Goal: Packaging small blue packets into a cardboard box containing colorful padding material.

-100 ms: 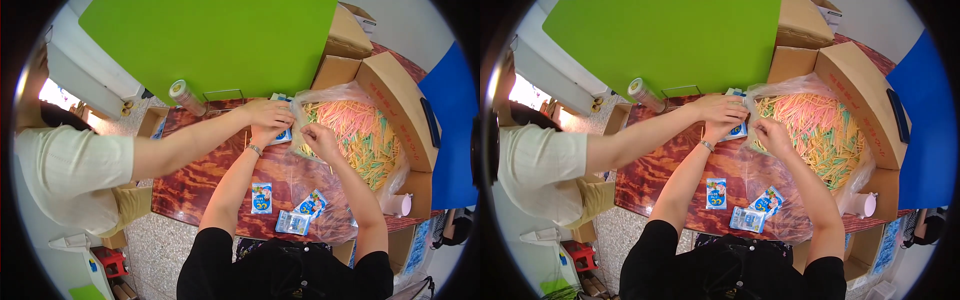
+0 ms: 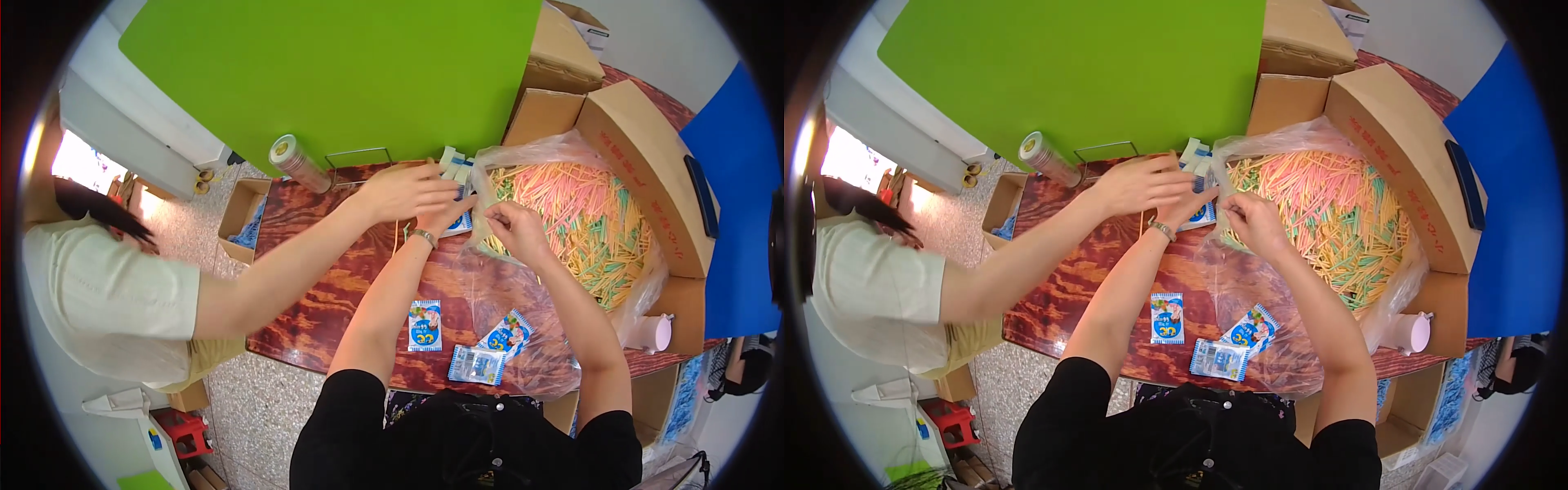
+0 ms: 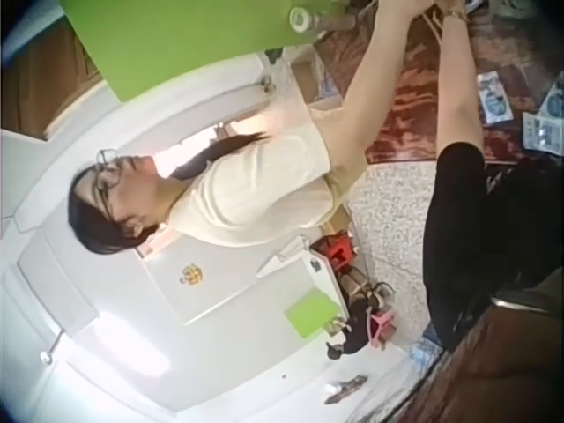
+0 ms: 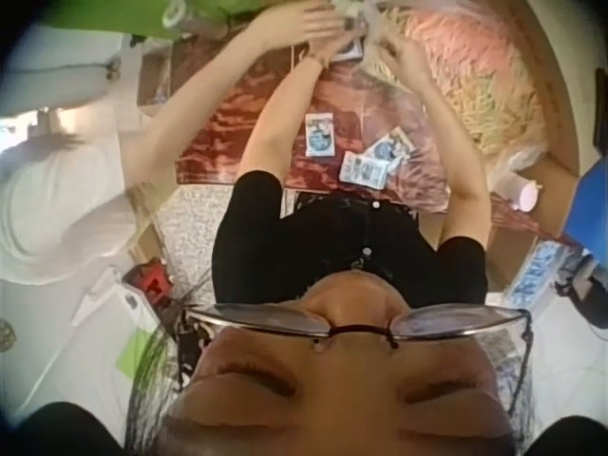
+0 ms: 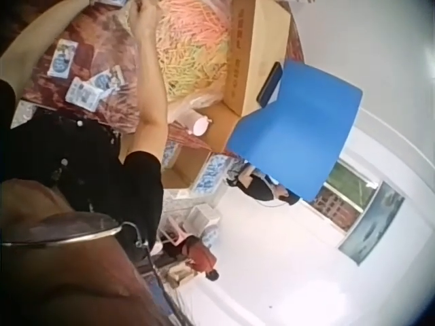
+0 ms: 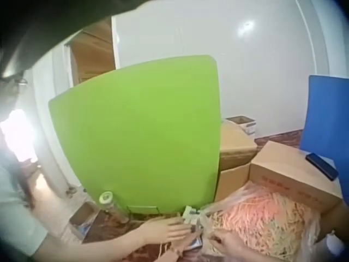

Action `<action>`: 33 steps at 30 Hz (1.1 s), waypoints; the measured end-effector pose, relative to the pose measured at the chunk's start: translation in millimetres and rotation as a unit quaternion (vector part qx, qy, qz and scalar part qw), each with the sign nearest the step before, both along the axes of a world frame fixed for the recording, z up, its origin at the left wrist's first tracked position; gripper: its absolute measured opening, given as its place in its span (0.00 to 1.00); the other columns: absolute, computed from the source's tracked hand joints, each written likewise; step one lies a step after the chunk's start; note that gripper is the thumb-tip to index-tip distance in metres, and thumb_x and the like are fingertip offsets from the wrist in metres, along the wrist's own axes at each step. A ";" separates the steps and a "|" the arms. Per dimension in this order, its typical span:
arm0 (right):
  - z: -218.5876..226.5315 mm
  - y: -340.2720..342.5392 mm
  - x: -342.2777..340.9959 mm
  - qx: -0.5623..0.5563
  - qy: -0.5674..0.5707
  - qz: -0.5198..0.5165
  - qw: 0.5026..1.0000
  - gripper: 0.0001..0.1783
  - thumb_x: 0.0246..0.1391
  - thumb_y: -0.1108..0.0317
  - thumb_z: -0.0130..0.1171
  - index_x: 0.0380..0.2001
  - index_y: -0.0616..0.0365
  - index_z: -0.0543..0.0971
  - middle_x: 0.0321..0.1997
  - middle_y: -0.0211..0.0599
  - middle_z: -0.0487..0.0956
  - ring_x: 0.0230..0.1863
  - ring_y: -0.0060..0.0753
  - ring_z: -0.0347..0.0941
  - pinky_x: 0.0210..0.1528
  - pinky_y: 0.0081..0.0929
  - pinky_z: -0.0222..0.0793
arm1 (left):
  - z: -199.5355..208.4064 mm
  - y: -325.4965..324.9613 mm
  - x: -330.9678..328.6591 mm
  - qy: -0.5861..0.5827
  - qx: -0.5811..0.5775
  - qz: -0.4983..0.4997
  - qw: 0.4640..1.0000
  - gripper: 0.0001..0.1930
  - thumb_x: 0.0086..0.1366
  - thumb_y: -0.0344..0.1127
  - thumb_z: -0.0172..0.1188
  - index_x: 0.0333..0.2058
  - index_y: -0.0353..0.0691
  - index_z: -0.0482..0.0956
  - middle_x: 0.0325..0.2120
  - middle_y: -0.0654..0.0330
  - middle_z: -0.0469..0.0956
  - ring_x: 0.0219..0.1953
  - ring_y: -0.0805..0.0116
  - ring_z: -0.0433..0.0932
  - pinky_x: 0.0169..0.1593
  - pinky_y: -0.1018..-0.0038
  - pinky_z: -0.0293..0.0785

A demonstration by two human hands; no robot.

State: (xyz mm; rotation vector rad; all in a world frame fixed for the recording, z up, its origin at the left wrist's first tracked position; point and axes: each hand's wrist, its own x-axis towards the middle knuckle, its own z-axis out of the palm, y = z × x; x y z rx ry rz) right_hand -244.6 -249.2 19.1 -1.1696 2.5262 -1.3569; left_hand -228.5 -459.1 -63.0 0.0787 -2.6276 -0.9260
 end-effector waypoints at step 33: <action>-3.6 -44.9 2.5 -0.088 0.068 0.144 0.983 0.26 0.59 0.68 0.53 0.62 0.55 0.67 0.56 0.50 0.75 0.58 0.50 0.70 0.60 0.41 0.64 | 55.2 -0.4 99.8 0.090 0.083 0.075 0.990 0.14 0.64 0.34 0.59 0.47 0.35 0.78 0.36 0.50 0.79 0.37 0.57 0.79 0.40 0.66 0.76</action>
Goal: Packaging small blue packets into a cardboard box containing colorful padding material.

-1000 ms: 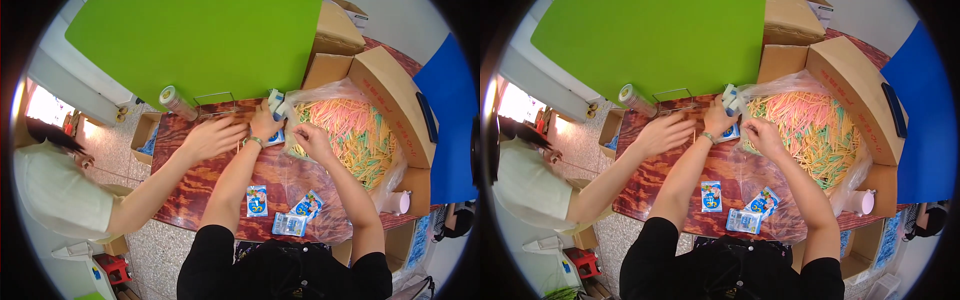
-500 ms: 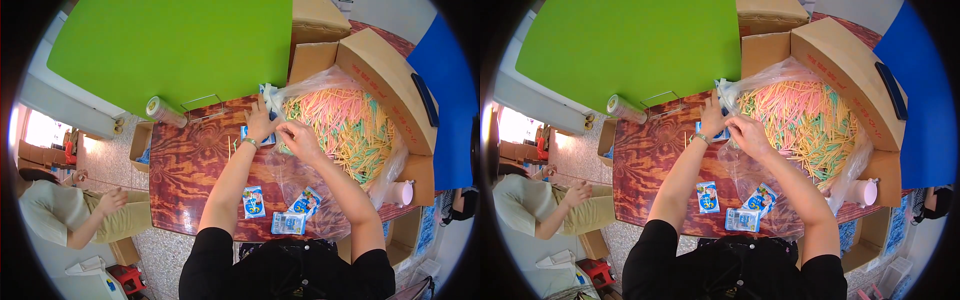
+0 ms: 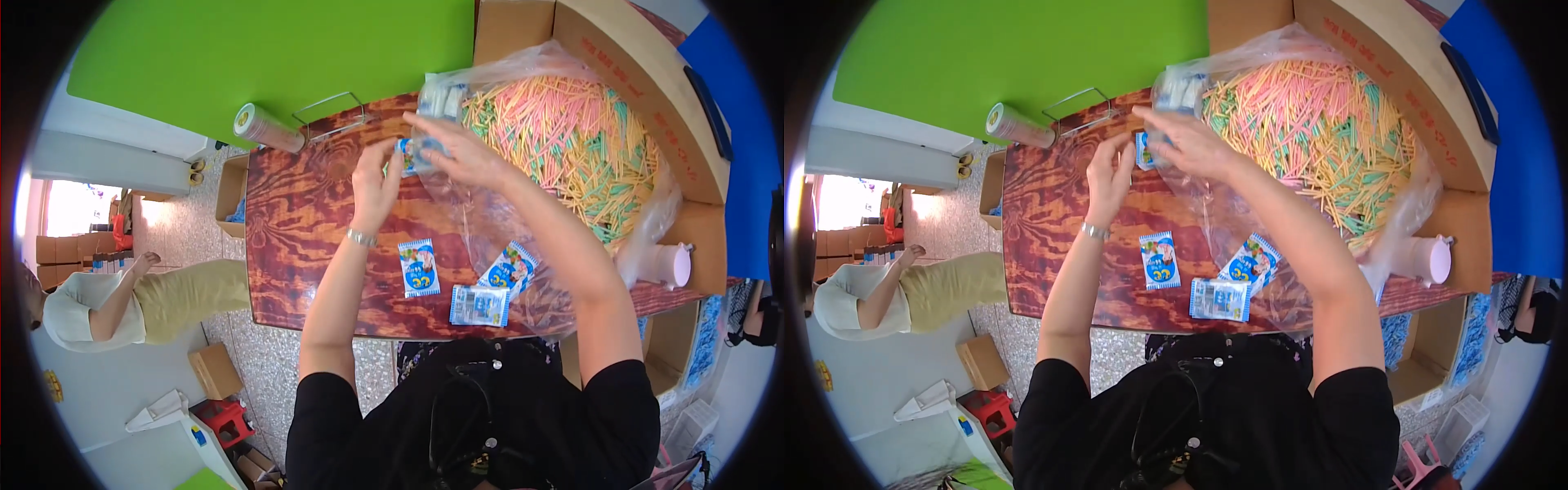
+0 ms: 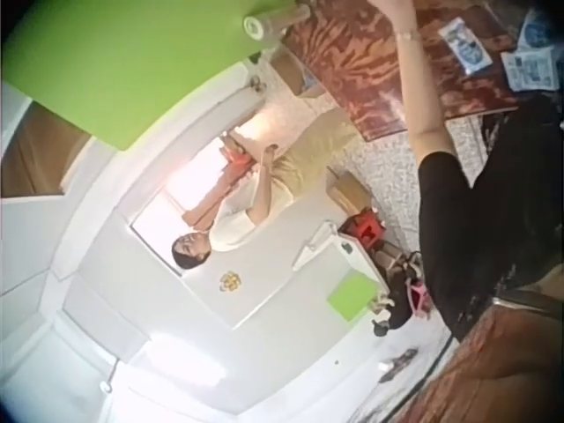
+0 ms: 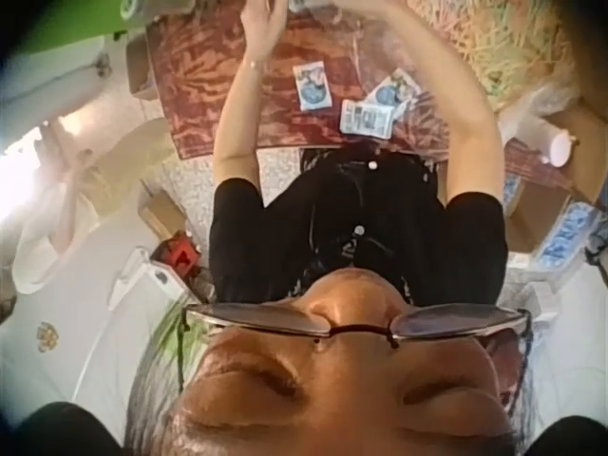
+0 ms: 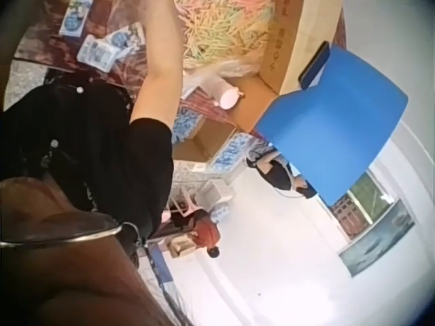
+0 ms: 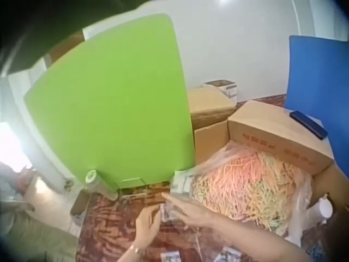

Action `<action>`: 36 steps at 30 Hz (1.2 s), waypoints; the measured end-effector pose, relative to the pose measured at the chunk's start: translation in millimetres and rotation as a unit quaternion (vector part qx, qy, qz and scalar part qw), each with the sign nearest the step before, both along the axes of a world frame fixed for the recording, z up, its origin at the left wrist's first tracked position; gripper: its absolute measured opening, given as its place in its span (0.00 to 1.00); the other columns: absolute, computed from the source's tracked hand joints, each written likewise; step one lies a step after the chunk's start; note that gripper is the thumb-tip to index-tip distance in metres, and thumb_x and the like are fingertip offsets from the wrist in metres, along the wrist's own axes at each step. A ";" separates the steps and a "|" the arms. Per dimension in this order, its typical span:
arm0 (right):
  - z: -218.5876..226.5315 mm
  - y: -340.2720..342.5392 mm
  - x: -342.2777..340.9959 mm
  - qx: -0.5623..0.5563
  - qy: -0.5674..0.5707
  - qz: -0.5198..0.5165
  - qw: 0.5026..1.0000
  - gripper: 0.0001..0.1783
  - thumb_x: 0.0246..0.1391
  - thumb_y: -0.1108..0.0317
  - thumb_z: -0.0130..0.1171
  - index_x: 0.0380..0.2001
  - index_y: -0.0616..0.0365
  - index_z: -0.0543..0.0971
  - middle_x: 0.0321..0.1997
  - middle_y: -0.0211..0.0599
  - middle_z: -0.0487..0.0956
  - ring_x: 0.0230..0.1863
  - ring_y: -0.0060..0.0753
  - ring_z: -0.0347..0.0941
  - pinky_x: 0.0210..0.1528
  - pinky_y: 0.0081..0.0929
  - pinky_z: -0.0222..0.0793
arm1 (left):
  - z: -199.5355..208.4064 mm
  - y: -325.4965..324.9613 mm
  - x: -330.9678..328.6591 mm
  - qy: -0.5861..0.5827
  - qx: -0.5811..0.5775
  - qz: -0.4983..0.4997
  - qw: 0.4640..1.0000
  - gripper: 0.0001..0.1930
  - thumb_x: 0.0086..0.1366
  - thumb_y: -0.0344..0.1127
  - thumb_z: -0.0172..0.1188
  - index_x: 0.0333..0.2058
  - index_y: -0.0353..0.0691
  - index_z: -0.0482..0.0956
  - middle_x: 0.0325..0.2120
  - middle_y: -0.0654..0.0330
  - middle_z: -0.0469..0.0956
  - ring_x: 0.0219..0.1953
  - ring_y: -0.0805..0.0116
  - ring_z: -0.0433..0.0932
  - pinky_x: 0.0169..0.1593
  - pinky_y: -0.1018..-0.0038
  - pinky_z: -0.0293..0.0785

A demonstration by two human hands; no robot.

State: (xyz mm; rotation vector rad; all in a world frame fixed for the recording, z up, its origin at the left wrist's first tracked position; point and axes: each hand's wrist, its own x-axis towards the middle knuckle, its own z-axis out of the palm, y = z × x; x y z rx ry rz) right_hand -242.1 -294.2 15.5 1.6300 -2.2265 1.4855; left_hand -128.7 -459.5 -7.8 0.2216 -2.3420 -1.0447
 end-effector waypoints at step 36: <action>-37.2 178.7 87.8 0.329 -0.008 -0.111 0.938 0.15 0.54 0.58 0.60 0.41 0.54 0.78 0.39 0.41 0.80 0.42 0.49 0.77 0.43 0.43 0.72 | -17.9 122.5 155.0 -0.111 -0.107 -0.247 0.957 0.33 0.55 0.41 0.68 0.57 0.36 0.68 0.48 0.46 0.74 0.52 0.49 0.72 0.56 0.58 0.68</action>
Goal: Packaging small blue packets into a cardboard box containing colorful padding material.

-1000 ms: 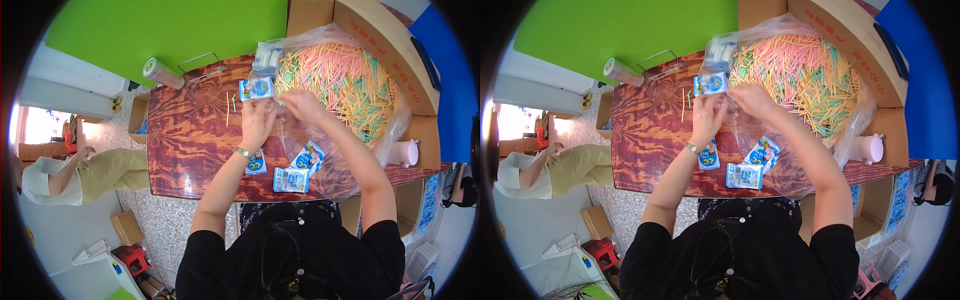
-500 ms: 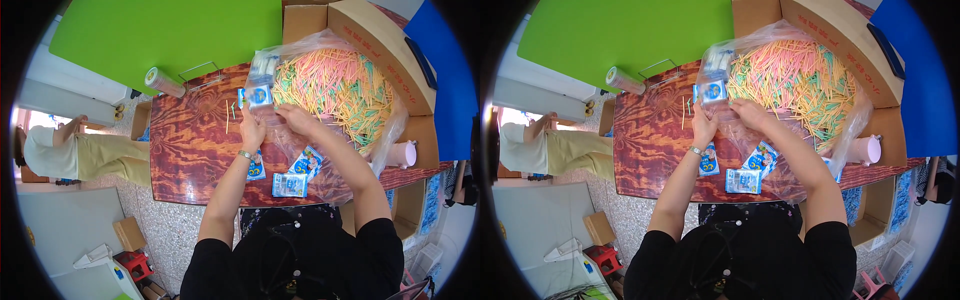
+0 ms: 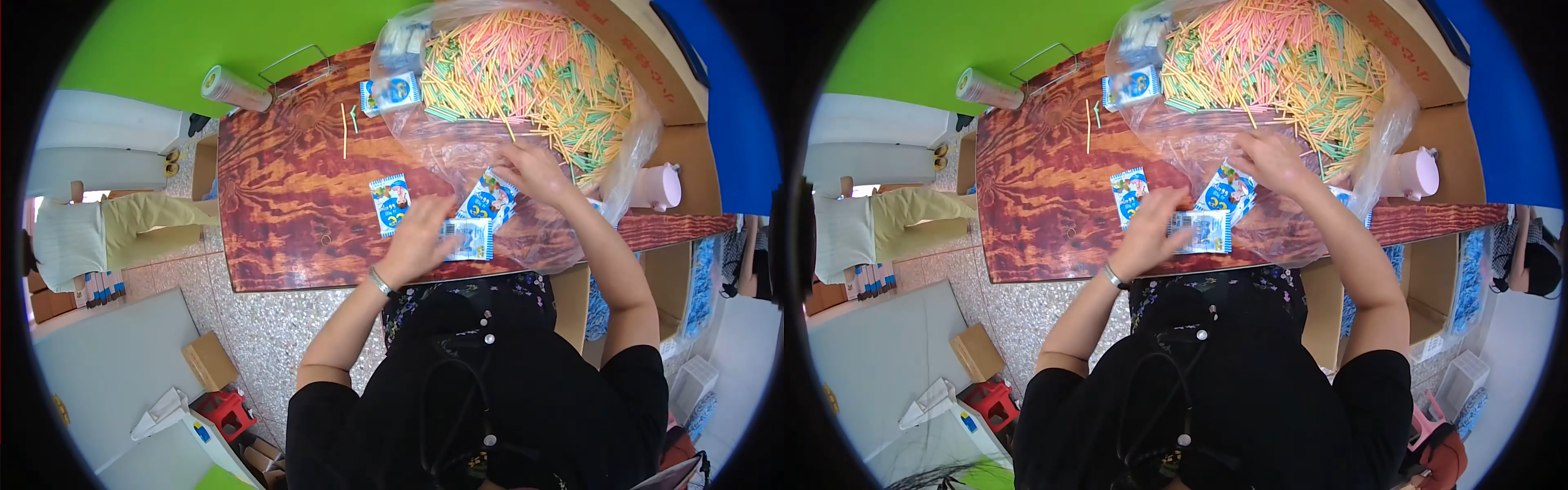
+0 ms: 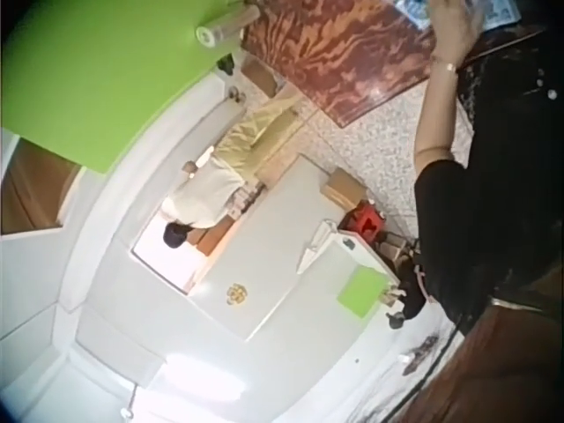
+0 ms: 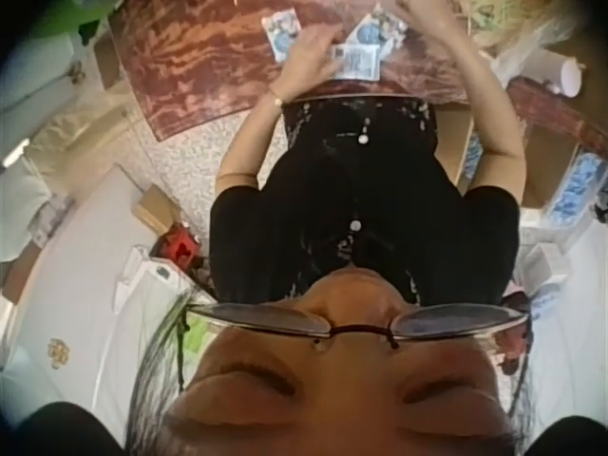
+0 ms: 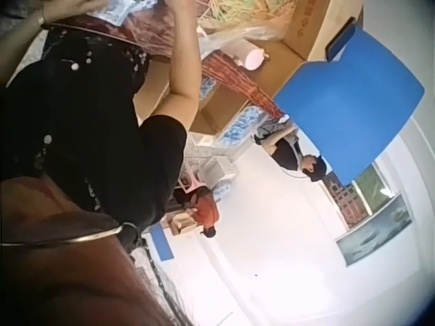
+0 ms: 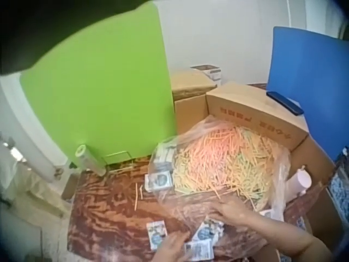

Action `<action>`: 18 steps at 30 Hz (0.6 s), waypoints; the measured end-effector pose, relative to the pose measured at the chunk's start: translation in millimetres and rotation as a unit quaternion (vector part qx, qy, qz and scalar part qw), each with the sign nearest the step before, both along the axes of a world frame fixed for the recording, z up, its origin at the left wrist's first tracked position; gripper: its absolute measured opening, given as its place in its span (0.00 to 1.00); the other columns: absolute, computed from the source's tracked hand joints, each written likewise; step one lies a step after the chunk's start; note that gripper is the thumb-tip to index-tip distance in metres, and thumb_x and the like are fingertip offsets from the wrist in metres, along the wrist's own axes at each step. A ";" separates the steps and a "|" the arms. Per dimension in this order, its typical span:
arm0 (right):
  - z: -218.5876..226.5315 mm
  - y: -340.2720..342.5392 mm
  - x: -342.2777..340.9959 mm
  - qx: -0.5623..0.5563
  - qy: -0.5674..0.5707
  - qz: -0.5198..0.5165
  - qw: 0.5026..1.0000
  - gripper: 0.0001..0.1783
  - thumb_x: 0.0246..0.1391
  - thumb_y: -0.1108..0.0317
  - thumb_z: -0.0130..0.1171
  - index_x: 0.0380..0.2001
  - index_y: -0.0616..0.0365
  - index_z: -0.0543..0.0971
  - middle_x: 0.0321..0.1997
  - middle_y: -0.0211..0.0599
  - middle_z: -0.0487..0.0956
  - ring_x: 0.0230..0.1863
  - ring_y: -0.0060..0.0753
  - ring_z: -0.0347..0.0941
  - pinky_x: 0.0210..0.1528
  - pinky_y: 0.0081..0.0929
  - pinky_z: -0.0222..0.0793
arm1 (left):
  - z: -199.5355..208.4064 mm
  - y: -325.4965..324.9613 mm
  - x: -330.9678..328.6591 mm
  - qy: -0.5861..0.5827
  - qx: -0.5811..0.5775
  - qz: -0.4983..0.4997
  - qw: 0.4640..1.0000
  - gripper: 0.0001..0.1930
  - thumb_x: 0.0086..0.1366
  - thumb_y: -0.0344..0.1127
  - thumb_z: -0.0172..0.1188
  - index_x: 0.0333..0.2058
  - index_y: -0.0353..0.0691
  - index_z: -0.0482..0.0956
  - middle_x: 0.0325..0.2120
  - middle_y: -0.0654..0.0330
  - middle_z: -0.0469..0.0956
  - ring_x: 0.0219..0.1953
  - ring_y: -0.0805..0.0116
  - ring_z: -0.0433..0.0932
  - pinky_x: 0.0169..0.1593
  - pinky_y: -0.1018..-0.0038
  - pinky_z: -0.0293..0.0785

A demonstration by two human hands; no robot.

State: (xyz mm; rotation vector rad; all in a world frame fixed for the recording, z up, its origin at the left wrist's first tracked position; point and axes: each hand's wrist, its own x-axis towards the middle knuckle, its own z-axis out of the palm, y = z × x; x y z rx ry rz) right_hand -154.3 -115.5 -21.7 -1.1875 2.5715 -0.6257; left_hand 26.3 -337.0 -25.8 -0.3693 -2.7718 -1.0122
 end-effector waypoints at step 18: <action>-9.5 2.6 38.2 -0.074 0.102 -0.081 0.989 0.16 0.53 0.61 0.62 0.44 0.51 0.77 0.34 0.40 0.79 0.35 0.46 0.78 0.36 0.41 0.72 | -29.1 -18.1 29.8 0.035 -0.117 0.334 0.934 0.40 0.52 0.54 0.70 0.54 0.31 0.68 0.48 0.45 0.70 0.51 0.46 0.68 0.54 0.55 0.65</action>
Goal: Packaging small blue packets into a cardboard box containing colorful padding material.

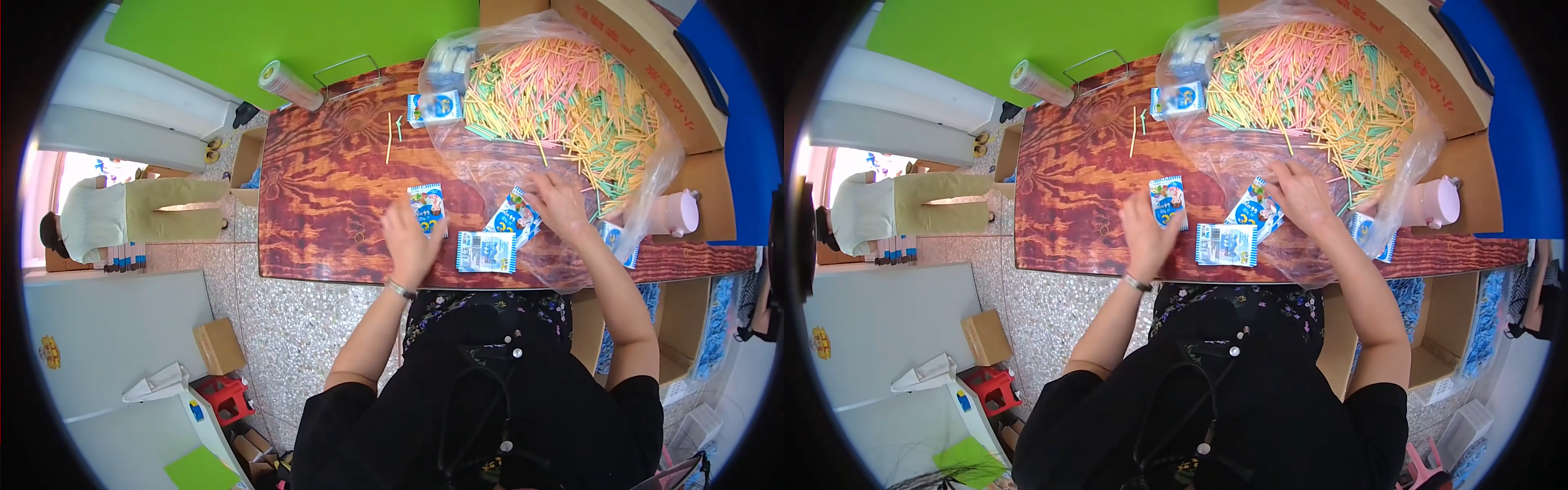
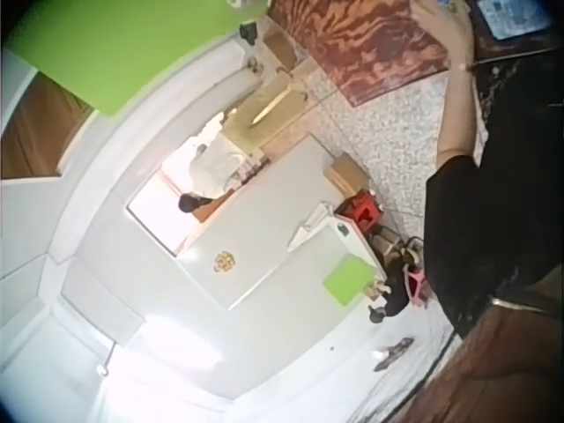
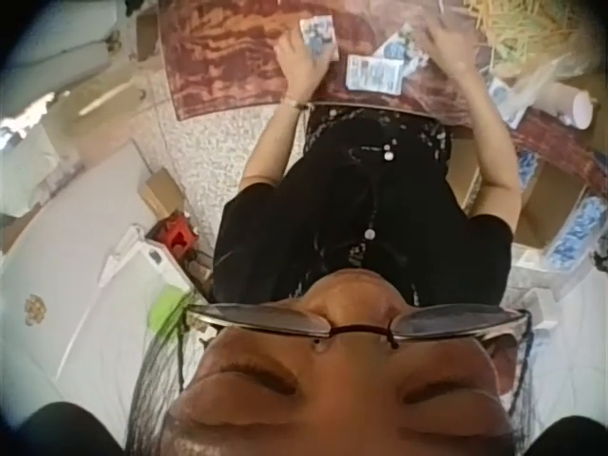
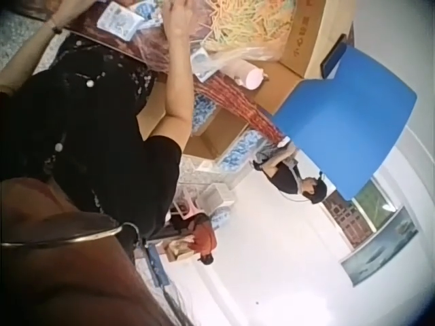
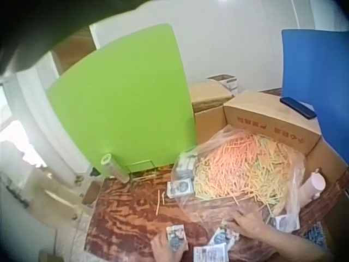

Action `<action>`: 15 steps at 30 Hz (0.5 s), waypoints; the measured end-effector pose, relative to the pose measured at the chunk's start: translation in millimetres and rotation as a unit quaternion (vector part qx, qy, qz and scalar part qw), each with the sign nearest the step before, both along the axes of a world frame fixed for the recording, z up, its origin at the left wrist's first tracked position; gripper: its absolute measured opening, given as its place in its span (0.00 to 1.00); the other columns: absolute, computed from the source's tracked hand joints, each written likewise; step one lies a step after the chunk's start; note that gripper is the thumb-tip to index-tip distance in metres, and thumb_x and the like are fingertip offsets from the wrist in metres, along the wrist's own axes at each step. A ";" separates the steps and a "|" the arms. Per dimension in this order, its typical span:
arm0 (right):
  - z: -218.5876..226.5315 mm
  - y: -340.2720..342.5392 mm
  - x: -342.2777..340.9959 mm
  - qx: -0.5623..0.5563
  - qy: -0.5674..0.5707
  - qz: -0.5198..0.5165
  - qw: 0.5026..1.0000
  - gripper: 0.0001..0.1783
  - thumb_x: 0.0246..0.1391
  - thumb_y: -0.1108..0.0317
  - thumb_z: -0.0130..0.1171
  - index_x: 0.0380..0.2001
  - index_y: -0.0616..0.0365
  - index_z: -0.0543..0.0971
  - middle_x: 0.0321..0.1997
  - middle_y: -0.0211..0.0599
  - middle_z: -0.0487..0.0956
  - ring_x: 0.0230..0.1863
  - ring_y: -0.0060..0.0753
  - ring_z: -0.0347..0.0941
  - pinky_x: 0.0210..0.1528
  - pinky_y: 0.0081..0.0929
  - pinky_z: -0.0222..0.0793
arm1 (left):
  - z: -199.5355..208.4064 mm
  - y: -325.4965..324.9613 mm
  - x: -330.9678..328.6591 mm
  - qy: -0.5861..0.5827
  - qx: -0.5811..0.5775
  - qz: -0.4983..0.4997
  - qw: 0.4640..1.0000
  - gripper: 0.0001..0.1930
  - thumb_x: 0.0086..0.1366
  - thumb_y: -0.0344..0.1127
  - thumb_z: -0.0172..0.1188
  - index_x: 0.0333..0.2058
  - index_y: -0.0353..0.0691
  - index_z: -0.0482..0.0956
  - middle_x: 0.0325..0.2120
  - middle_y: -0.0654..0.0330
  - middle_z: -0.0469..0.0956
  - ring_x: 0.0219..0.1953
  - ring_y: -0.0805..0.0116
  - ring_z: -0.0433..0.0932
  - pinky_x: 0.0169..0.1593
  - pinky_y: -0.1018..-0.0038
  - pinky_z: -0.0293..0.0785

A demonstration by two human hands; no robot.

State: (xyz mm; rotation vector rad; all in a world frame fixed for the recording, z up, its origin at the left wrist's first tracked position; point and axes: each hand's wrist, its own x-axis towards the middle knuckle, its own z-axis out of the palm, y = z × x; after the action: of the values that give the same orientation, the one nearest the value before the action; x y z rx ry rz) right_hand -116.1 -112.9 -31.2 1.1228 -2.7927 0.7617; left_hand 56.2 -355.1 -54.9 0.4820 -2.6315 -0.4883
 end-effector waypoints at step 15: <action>5.0 -118.2 -2.8 -0.183 -0.214 0.197 0.939 0.13 0.54 0.63 0.61 0.40 0.56 0.77 0.35 0.41 0.79 0.40 0.50 0.75 0.42 0.42 0.71 | -21.6 -24.5 -4.1 0.103 0.442 -0.044 0.890 0.09 0.62 0.26 0.63 0.34 0.35 0.70 0.31 0.63 0.75 0.33 0.80 0.73 0.38 0.81 0.72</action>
State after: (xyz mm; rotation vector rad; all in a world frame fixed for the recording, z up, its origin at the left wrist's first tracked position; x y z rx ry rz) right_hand -118.9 -231.1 -26.2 1.6139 -2.5639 1.6679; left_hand 52.1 -379.5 -76.4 0.5222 -2.0976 -1.6829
